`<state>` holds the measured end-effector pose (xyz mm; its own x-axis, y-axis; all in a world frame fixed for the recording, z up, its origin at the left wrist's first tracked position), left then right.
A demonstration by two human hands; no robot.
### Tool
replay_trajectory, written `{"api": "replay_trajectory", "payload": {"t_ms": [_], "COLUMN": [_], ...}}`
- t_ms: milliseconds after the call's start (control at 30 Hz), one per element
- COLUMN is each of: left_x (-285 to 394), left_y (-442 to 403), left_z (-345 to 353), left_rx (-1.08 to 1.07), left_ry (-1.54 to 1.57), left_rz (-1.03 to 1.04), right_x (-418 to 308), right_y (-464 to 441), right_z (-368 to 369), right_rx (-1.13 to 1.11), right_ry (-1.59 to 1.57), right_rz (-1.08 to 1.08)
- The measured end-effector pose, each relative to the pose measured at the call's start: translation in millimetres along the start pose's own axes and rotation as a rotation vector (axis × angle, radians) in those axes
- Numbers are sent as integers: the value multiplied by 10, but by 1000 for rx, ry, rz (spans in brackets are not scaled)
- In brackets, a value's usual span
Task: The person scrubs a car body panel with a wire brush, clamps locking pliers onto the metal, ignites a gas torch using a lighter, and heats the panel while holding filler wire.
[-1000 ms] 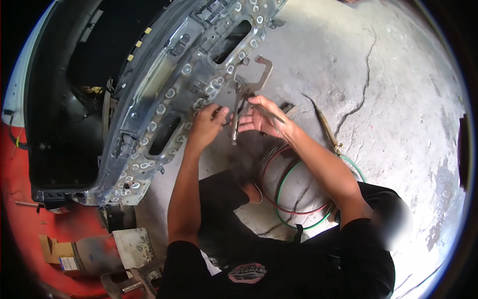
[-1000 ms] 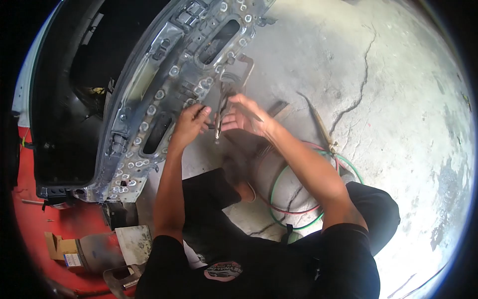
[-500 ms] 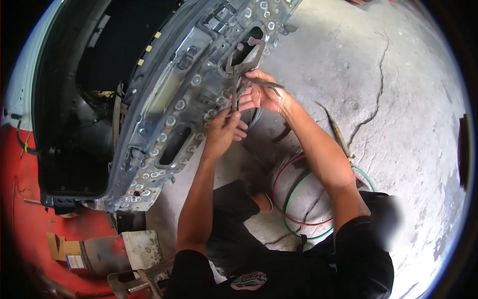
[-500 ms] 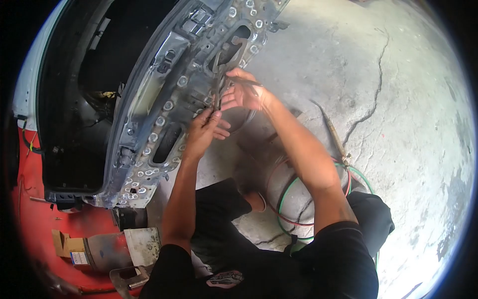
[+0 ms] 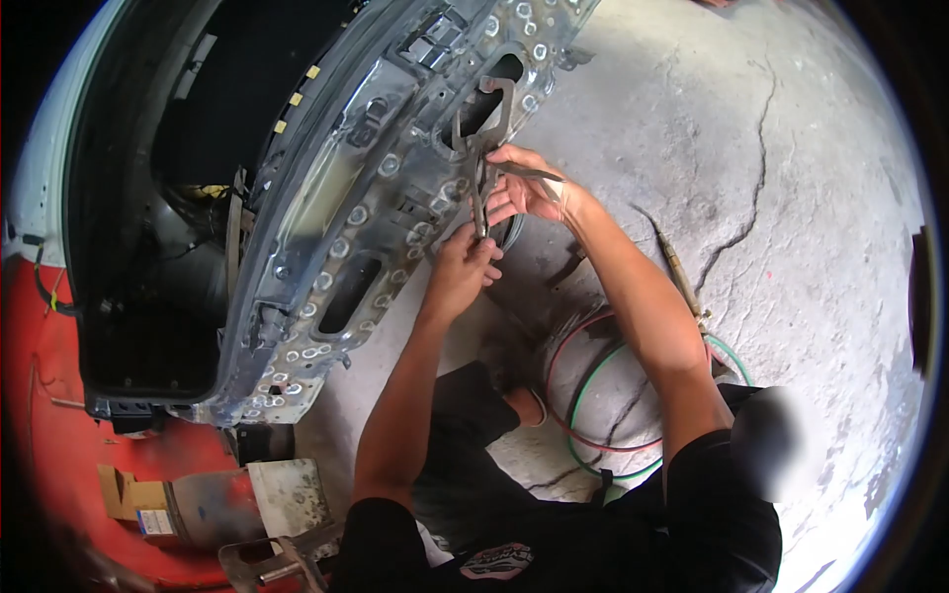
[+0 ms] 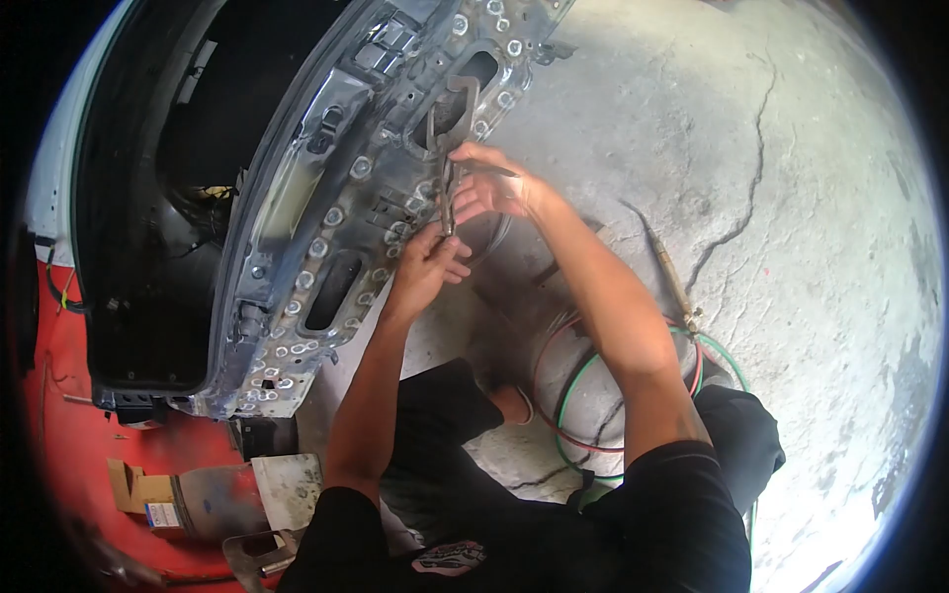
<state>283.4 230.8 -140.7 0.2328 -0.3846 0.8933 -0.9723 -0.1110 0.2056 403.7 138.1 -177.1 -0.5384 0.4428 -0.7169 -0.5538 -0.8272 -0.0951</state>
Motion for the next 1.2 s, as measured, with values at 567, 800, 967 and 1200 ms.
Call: {"api": "replay_trajectory", "payload": {"t_ms": [567,800,967,1200], "left_x": [-350,-386,-450,-297], "left_y": [-321,-373,-465,-470], "left_z": [32,113,227,259], "left_rx": [83,91,41,66], "left_ry": [208,260,358,458], "left_rz": [-52,-60,-119,-151], "right_x": [26,-42,-124,-93], "right_y": [-418,-427,-442,-441], "right_z": [-239,-220,-229,-290], "right_rx": [248,240,220,308], "right_ry": [592,769,816,734], "right_rz": [-136,-123,-241,-177]}}
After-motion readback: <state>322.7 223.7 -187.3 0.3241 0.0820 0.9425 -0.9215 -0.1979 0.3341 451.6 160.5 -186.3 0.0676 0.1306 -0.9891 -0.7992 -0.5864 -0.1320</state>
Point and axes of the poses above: each hand's wrist, its own y-axis away from the middle knuckle, its own z-axis out of the palm, x = y × z, the point moved 8 cm from there along -y, towards the middle knuckle, and after that the axes turned 9 degrees about y, right-handed, at the moved point
